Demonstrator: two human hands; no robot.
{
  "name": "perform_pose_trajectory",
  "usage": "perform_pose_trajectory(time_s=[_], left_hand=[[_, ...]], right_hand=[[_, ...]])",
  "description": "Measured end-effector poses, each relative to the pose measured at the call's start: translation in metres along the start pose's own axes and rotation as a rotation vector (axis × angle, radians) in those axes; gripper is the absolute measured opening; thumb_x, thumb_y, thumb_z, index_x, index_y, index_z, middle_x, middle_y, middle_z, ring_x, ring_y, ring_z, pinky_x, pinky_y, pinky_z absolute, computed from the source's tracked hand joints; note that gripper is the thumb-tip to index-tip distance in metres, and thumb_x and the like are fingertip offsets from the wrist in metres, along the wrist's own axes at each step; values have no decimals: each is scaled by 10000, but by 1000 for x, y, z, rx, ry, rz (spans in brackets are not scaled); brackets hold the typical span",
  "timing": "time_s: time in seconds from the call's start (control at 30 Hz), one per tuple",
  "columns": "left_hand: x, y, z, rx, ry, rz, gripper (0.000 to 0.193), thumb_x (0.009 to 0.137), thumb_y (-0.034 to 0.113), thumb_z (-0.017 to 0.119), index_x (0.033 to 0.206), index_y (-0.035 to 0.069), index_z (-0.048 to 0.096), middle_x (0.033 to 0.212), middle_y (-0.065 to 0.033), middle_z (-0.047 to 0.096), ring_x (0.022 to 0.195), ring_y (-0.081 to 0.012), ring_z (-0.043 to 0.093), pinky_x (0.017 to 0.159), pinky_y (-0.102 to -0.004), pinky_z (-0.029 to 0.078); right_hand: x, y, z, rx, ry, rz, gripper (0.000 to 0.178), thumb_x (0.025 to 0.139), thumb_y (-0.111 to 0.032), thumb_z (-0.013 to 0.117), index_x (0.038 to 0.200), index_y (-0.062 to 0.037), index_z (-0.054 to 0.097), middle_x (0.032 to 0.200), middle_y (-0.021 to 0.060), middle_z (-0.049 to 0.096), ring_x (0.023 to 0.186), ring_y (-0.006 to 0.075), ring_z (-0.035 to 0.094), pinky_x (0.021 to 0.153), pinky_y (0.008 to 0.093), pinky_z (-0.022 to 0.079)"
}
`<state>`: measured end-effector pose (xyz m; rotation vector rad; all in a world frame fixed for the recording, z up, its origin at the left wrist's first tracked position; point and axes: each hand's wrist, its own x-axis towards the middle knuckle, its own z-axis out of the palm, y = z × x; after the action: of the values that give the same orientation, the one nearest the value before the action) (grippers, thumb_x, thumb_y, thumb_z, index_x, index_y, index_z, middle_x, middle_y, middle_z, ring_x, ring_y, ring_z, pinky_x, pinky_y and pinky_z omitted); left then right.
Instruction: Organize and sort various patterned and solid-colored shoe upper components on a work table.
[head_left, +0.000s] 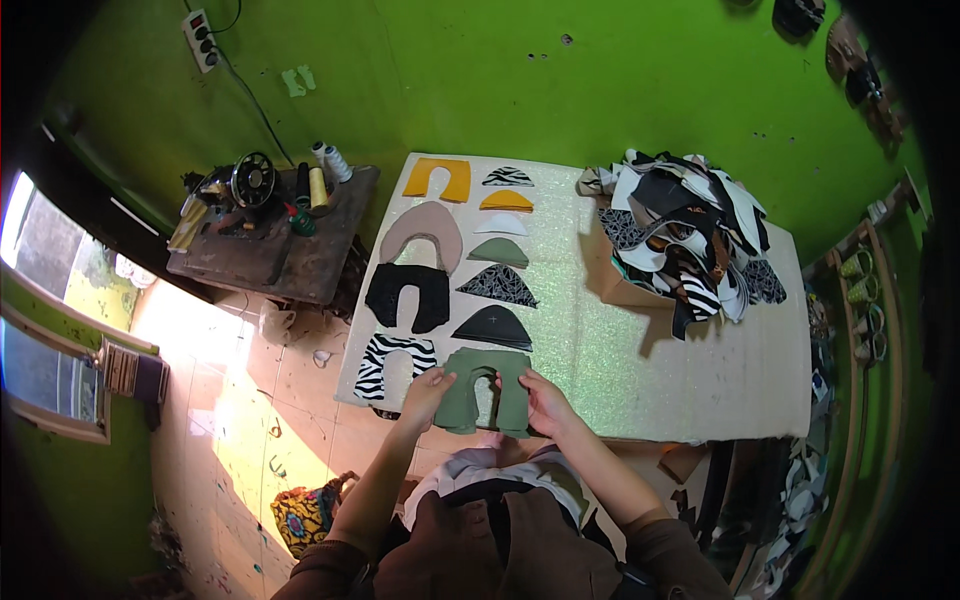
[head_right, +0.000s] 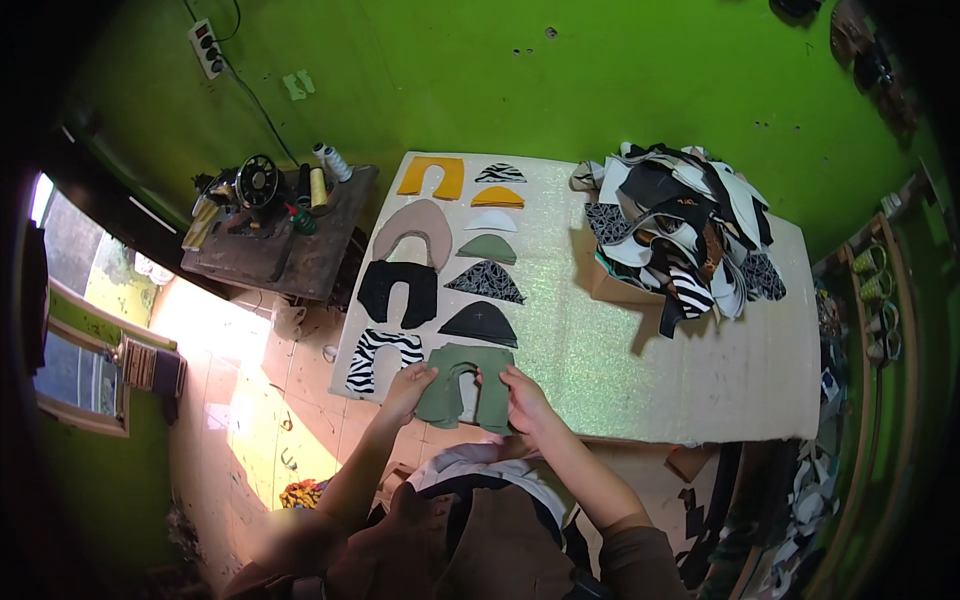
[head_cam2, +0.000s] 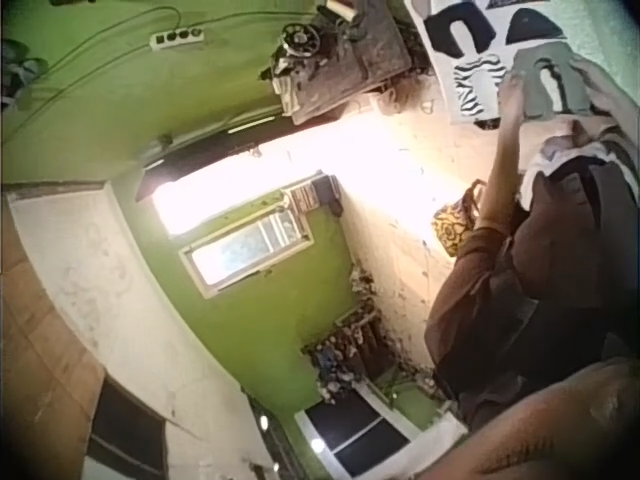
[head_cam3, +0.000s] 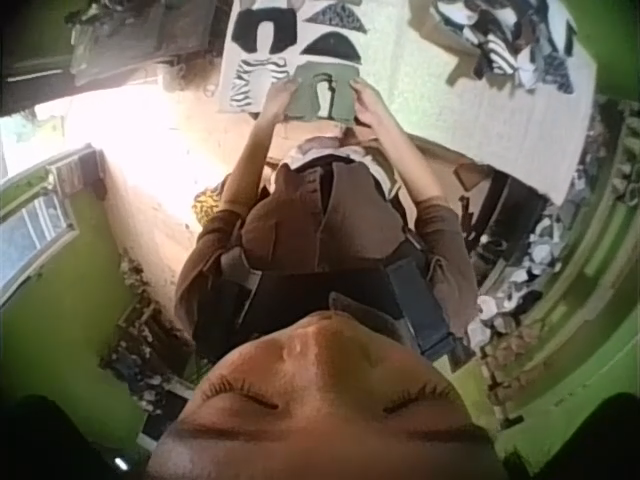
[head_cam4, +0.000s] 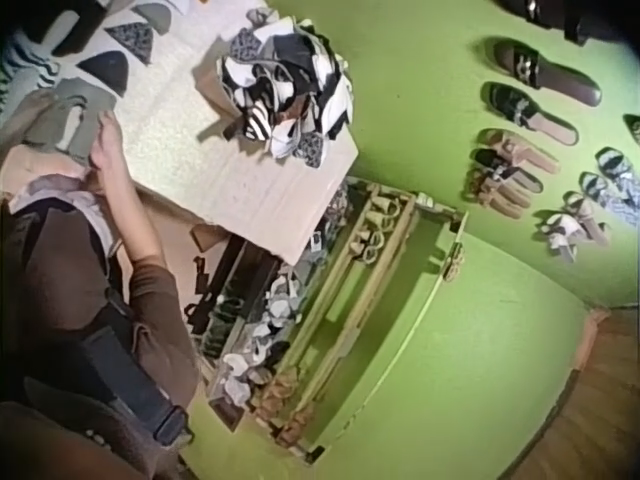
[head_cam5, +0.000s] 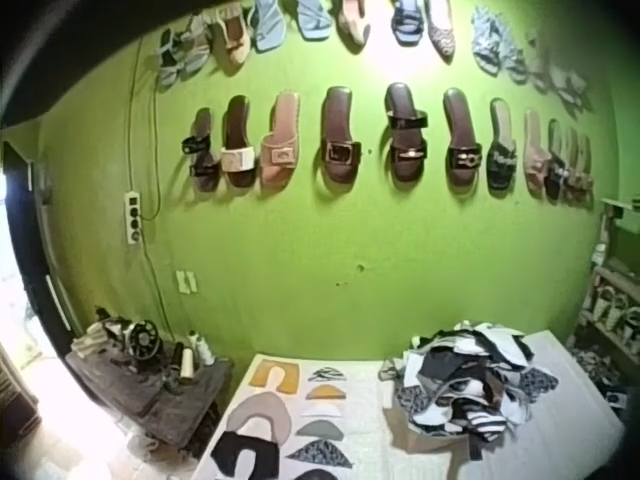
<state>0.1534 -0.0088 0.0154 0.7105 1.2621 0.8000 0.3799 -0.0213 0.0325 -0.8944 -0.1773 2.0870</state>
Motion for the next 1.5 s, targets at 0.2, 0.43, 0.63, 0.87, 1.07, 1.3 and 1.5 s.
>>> perform_pose_trajectory(time_s=[0.2,0.43,0.63,0.87,1.07,1.3,1.5], left_hand=[[7,-5,7,122,23,8,217,895,127,551,1034,-39,562,908,-62,629,785,-91,561,697,-215,438],[9,5,-2,441,52,146,269,870,161,579,1064,-24,563,864,-92,638,760,-118,577,672,-254,456],[1,8,2,694,86,377,322,833,215,610,1052,-17,566,795,-156,622,705,-243,605,676,-326,475],[-10,29,3,935,88,330,408,812,217,606,1148,3,518,1031,-171,580,894,-305,584,761,-385,480],[-9,26,8,1158,188,730,464,812,221,591,1201,-6,481,1237,-183,467,1108,-338,479,912,-410,411],[-3,-8,13,1514,43,915,583,850,350,528,1329,44,400,1402,-114,361,1300,-267,327,1044,-442,279],[-2,-10,21,1606,91,898,599,854,388,510,1350,77,382,1413,-82,354,1304,-250,323,1053,-451,258]], right_hand=[[-2,8,6,-110,200,-93,337,934,-70,351,1253,-1,435,1117,150,588,1019,227,588,882,329,478],[3,10,4,-292,415,-243,290,906,-99,484,1179,-18,537,1003,88,618,879,160,595,791,268,472],[8,20,-10,-802,481,-525,248,859,-69,551,1094,-9,603,973,64,625,882,113,573,766,230,447],[-3,13,5,-1253,608,-760,278,818,-72,521,1078,-7,598,1000,158,625,966,315,583,843,342,458],[0,20,12,-1943,404,-1059,405,825,-175,535,1214,-67,513,1322,153,430,1250,350,365,1027,513,280],[11,28,-3,-2083,312,-940,472,859,-292,499,1303,-136,462,1402,99,369,1311,301,311,1056,555,199],[11,27,-7,-2017,310,-909,476,870,-319,482,1315,-153,452,1405,87,369,1321,304,293,1052,572,191]])
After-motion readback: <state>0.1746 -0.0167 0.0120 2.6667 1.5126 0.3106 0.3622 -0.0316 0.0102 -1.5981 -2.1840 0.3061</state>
